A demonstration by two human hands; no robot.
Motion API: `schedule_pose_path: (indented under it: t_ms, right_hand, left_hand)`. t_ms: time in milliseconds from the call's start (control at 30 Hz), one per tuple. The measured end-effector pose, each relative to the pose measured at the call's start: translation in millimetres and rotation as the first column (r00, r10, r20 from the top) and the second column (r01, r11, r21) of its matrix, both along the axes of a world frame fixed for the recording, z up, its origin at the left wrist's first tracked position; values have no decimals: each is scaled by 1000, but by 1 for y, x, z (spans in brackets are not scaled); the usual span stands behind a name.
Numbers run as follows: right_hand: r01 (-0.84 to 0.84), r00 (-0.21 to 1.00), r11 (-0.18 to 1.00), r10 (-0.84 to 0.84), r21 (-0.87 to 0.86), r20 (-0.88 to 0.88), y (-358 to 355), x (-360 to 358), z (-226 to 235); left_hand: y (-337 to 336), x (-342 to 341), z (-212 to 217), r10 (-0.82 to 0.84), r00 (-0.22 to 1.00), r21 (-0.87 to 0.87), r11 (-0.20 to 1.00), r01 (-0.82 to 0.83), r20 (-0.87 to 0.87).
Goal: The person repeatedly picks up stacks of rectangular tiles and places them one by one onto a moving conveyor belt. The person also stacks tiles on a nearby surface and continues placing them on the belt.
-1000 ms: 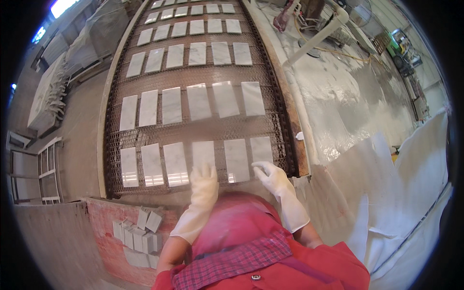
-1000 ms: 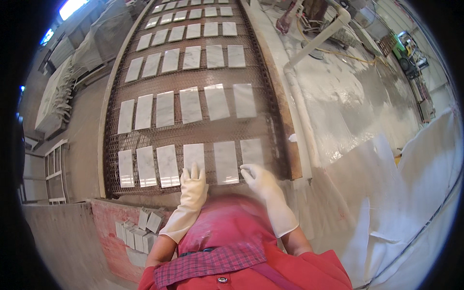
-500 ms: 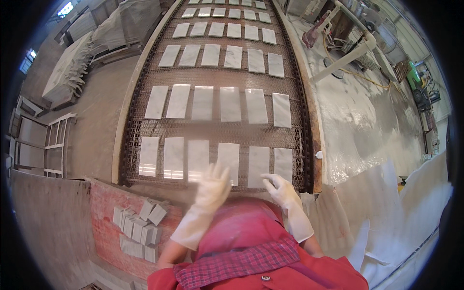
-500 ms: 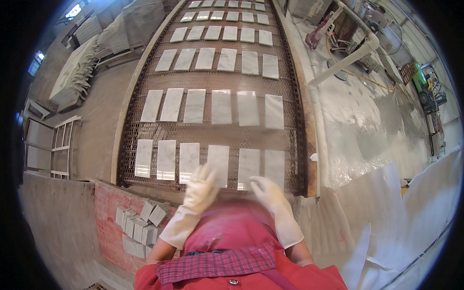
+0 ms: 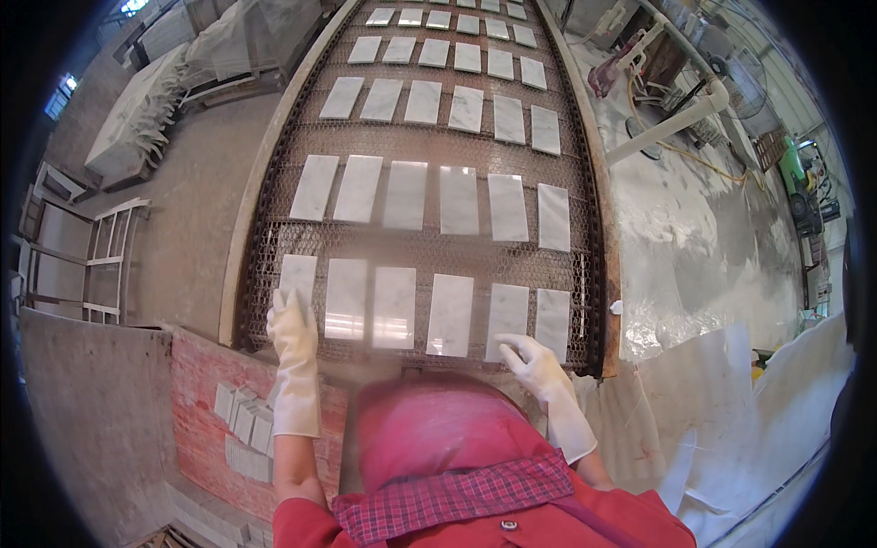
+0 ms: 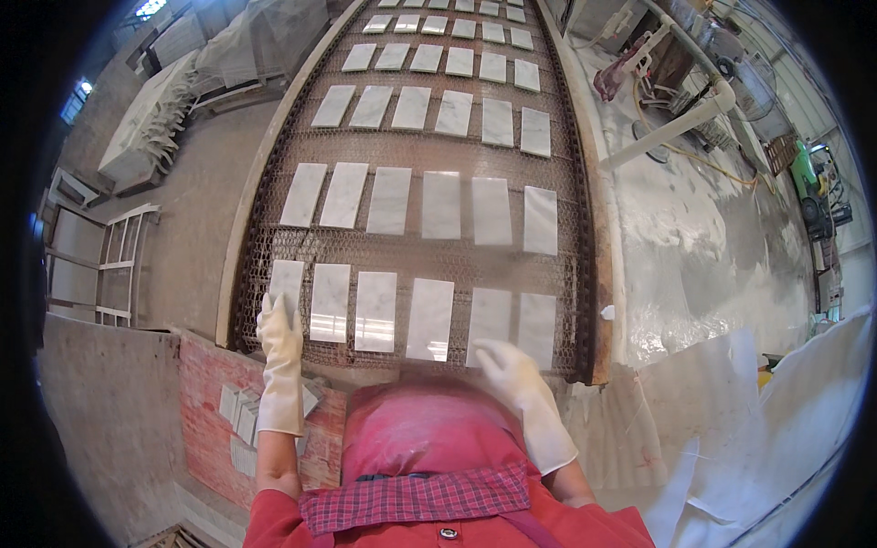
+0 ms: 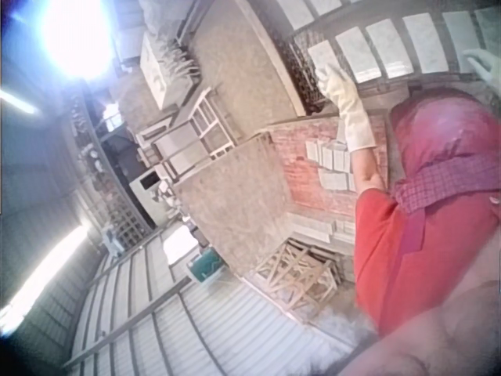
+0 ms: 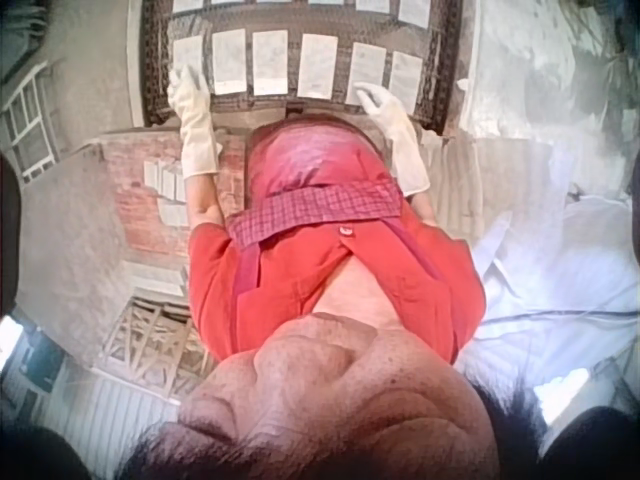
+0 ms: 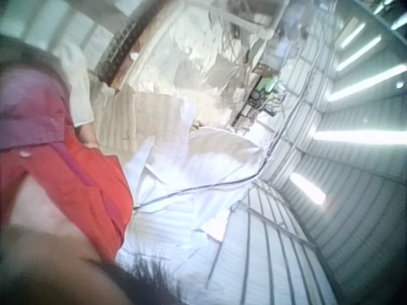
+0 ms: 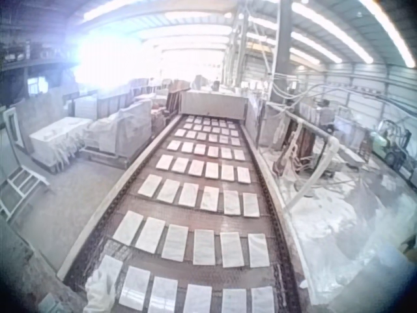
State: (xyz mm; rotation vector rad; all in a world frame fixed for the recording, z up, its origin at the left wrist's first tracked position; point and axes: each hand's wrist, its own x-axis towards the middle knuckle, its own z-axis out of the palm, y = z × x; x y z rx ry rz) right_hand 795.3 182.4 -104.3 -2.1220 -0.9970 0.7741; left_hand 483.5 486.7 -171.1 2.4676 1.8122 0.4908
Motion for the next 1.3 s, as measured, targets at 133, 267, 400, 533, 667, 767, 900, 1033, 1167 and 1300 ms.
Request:
schedule_pose_path:
  t_ms: [133,267,400,533,667,767,900,1033,1167,1300]
  right_hand:
    - [-2,1000,1000,2,29,9,7,-3,2]
    - [24,1000,999,-23,41,-17,7,-8,-2]
    - [22,1000,999,-22,35,-4,4,-12,-4]
    - [29,1000,999,-29,16,0,4,-11,-2]
    - [49,998,999,-49,3,-44,5,-12,-1]
    - [58,996,998,-59,-13,-68,4,-15,-2]
    - [-12,999,999,10,-38,-48,8,-20,-7]
    - [-94,996,994,94,-54,-12,14,-24,-9]
    - [-129,991,990,130,-55,19,15,-25,-9]
    - [-135,990,990,136,-37,24,9,-27,-15]
  left_hand:
    - [0,5,8,74,997,-34,997,-75,-38]
    - [4,9,15,122,991,-68,990,-126,-63]
    - [5,10,15,125,989,-51,990,-129,-77]
    - [4,11,15,144,985,-54,987,-149,-94]
    - [3,11,20,131,985,-77,987,-140,-114]
    - [-7,17,25,61,991,-22,998,-64,-119]
    - [-47,48,16,-181,984,-125,976,179,1]
    - [-55,65,12,-197,980,-46,979,197,-2]
    - [-50,58,11,-148,989,-125,981,150,29]
    - [-54,50,3,-167,985,-93,981,169,32]
